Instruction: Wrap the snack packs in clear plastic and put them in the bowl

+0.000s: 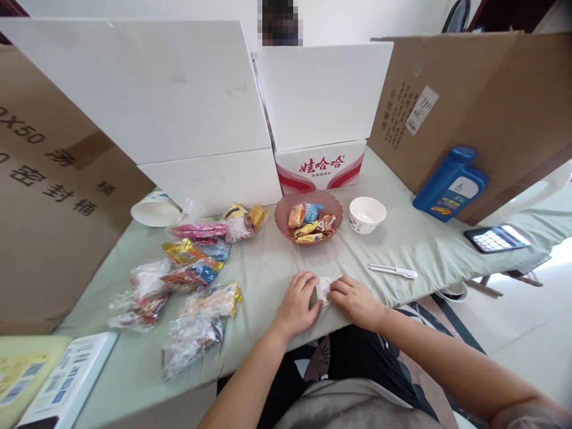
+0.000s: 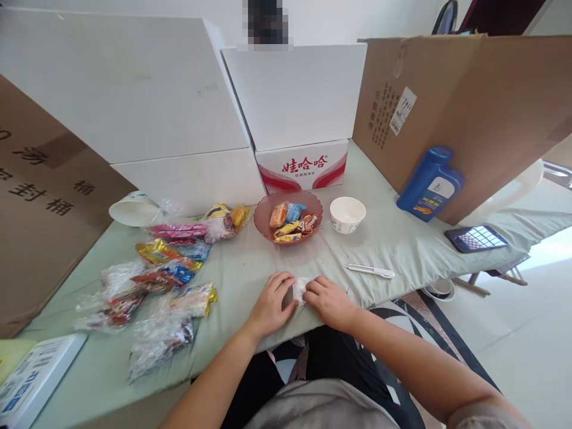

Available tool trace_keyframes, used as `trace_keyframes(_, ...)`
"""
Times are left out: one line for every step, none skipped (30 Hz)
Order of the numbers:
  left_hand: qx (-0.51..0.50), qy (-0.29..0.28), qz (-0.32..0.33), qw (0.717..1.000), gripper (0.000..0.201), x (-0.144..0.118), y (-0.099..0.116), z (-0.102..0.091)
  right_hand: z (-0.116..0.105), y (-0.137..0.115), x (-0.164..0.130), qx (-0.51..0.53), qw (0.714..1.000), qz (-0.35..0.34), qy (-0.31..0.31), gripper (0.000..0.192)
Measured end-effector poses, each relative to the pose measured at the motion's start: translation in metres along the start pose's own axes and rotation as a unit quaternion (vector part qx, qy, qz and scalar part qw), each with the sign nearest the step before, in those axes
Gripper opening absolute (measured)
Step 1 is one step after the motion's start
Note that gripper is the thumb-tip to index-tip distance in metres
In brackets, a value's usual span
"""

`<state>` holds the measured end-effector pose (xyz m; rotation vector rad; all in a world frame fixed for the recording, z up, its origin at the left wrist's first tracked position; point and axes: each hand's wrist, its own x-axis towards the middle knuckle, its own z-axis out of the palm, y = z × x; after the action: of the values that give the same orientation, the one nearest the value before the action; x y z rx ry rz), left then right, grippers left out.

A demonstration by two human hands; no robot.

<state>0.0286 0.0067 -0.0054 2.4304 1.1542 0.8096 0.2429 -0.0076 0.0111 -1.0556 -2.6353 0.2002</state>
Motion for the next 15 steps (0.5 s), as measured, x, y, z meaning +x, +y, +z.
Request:
trace_keyframes(-0.006, 0.020, -0.003, 1.000, 0.034, -0.001, -0.001, 0.000, -0.003, 0.005, 0.003, 0.003, 1.000, 0.000, -0.019, 0.018)
trace_keyframes(-0.011, 0.042, -0.008, 0.999, 0.031, -0.002, -0.002, 0.000, -0.008, 0.013, 0.005, 0.007, 1.000, 0.006, -0.027, 0.019)
trace_keyframes(-0.015, 0.061, -0.013, 0.998, 0.029, -0.002, -0.003, 0.001, -0.018, 0.023, 0.008, 0.009, 1.000, 0.019, -0.017, 0.021)
trace_keyframes(-0.017, 0.076, -0.016, 0.997, 0.026, -0.002, -0.003, 0.001, -0.030, 0.035, 0.012, 0.007, 0.999, 0.042, 0.012, 0.023)
trace_keyframes(-0.016, 0.083, -0.016, 0.996, 0.023, -0.002, -0.004, 0.002, -0.045, 0.049, 0.018, -0.001, 0.996, 0.078, 0.051, 0.026)
trace_keyframes(-0.013, 0.083, -0.012, 0.996, 0.020, -0.001, -0.004, 0.002, -0.062, 0.065, 0.025, -0.018, 0.988, 0.126, 0.092, 0.028)
trace_keyframes(-0.009, 0.080, -0.008, 0.997, 0.018, 0.000, -0.004, 0.002, -0.079, 0.081, 0.033, -0.040, 0.976, 0.182, 0.116, 0.028)
trace_keyframes(-0.005, 0.076, -0.003, 0.997, 0.017, 0.001, -0.003, 0.003, -0.094, 0.098, 0.043, -0.060, 0.962, 0.241, 0.111, 0.028)
trace_keyframes(-0.002, 0.073, -0.002, 0.997, 0.016, 0.002, -0.003, 0.003, -0.106, 0.115, 0.054, -0.068, 0.946, 0.309, 0.075, 0.028)
trace_keyframes(-0.001, 0.071, -0.003, 0.997, 0.016, 0.003, -0.002, 0.003, -0.115, 0.131, 0.065, -0.058, 0.929, 0.366, 0.003, 0.027)
trace_keyframes(-0.001, 0.069, -0.006, 0.998, 0.016, 0.004, -0.001, 0.002, -0.119, 0.145, 0.076, -0.045, 0.922, 0.383, -0.035, 0.023)
trace_keyframes(-0.002, 0.068, -0.010, 0.998, 0.016, 0.004, -0.001, 0.002, -0.120, 0.158, 0.086, -0.029, 0.915, 0.396, -0.070, 0.017)
trace_keyframes(-0.003, 0.065, -0.014, 0.998, 0.016, 0.004, 0.000, 0.002, -0.117, 0.169, 0.094, -0.011, 0.911, 0.401, -0.097, 0.012)
trace_keyframes(-0.005, 0.061, -0.018, 0.998, 0.016, 0.004, 0.001, 0.001, -0.112, 0.177, 0.101, 0.005, 0.909, 0.401, -0.111, 0.012)
trace_keyframes(-0.007, 0.057, -0.023, 0.998, 0.016, 0.003, 0.002, 0.001, -0.106, 0.182, 0.106, 0.020, 0.908, 0.402, -0.119, 0.020)
